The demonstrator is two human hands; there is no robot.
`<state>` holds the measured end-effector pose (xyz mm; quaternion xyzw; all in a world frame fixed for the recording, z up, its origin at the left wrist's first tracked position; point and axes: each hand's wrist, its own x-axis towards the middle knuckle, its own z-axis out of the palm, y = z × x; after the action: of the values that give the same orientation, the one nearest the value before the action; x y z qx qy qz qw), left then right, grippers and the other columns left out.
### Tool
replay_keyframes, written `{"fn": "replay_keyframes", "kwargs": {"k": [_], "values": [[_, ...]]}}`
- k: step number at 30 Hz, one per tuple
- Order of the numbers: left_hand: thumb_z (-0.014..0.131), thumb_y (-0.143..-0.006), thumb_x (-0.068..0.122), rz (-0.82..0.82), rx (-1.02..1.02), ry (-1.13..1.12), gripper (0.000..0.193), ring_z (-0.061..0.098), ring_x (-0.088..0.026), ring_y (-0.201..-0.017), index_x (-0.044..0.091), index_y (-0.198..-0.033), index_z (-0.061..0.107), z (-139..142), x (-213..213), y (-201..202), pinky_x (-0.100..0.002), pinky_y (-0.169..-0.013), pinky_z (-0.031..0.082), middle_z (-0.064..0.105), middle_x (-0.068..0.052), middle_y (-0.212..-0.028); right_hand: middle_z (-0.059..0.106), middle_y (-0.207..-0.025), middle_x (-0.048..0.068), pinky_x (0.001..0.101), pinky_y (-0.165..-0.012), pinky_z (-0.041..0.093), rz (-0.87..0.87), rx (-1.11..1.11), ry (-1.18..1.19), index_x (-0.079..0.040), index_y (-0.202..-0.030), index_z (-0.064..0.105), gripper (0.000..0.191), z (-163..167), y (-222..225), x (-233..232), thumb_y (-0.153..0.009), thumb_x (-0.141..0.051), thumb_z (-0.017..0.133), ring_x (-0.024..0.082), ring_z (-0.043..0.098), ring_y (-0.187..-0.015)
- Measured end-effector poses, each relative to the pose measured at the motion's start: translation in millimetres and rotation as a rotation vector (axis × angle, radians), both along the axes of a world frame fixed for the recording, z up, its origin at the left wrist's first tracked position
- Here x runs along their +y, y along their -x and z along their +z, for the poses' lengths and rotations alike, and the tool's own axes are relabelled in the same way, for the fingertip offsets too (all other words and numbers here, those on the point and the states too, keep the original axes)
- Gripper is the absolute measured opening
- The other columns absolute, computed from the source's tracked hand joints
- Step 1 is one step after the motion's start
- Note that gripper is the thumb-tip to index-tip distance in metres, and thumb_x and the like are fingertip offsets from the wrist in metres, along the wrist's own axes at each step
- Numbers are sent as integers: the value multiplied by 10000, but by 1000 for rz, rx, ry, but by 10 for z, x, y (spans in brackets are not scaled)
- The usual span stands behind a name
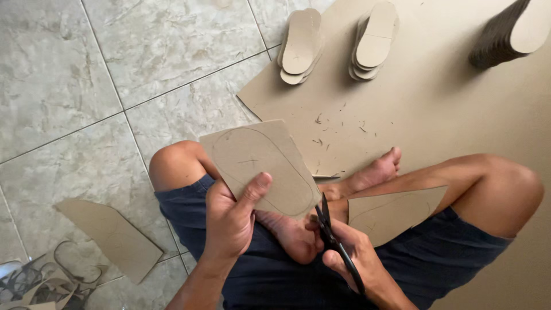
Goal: The person sits on the floor and cuts shoe insole shapes out of cardboard sheets with scissors, following drawn outlines. They trim each cut insole, set finished pieces into stacks on the floor, and toss scrap pieces aside while repeating the process.
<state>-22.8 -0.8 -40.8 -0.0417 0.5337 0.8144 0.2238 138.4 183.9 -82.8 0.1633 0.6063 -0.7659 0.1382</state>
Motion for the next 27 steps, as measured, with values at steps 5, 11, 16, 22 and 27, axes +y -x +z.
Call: {"fn": "replay_keyframes", "kwargs": {"k": [5,11,16,22,27], "values": [[731,-950,164,-120,134,254,262,682,-91,-942,-45,-1108,738,132,36,-3,-260,-856,549,783,-61,-1025,622,-1022,44,269,-853,476,-44,110,-31,38,-1226,623,826,66,100,-15,-854,-695,712,139,577,-960],[727,-965,174,-165,143,254,270,675,-94,-936,-60,-1097,754,187,10,18,-265,-847,546,778,-66,-1022,608,-916,35,265,-721,451,-114,53,-62,45,-1207,662,857,90,47,-13,-749,-669,792,124,554,-846],[717,-955,184,-236,118,260,274,691,-98,-926,-50,-1096,740,243,-49,97,-266,-837,562,781,-63,-1009,569,-703,5,250,-561,374,-122,27,-99,32,-1105,746,775,121,-23,26,-693,-617,844,94,494,-645],[715,-961,169,-286,136,264,255,691,-97,-929,-49,-1092,742,322,-55,159,-265,-841,564,783,-69,-1004,553,-620,-33,247,-487,351,-32,56,-322,-13,-972,778,699,180,-63,101,-676,-646,803,67,478,-554],[708,-962,157,-320,153,279,240,697,-94,-932,-44,-1088,749,373,-64,188,-262,-848,566,789,-64,-1001,598,-626,-33,239,-502,410,-63,82,-318,-7,-951,766,652,180,-98,94,-690,-601,831,62,527,-568]]}}
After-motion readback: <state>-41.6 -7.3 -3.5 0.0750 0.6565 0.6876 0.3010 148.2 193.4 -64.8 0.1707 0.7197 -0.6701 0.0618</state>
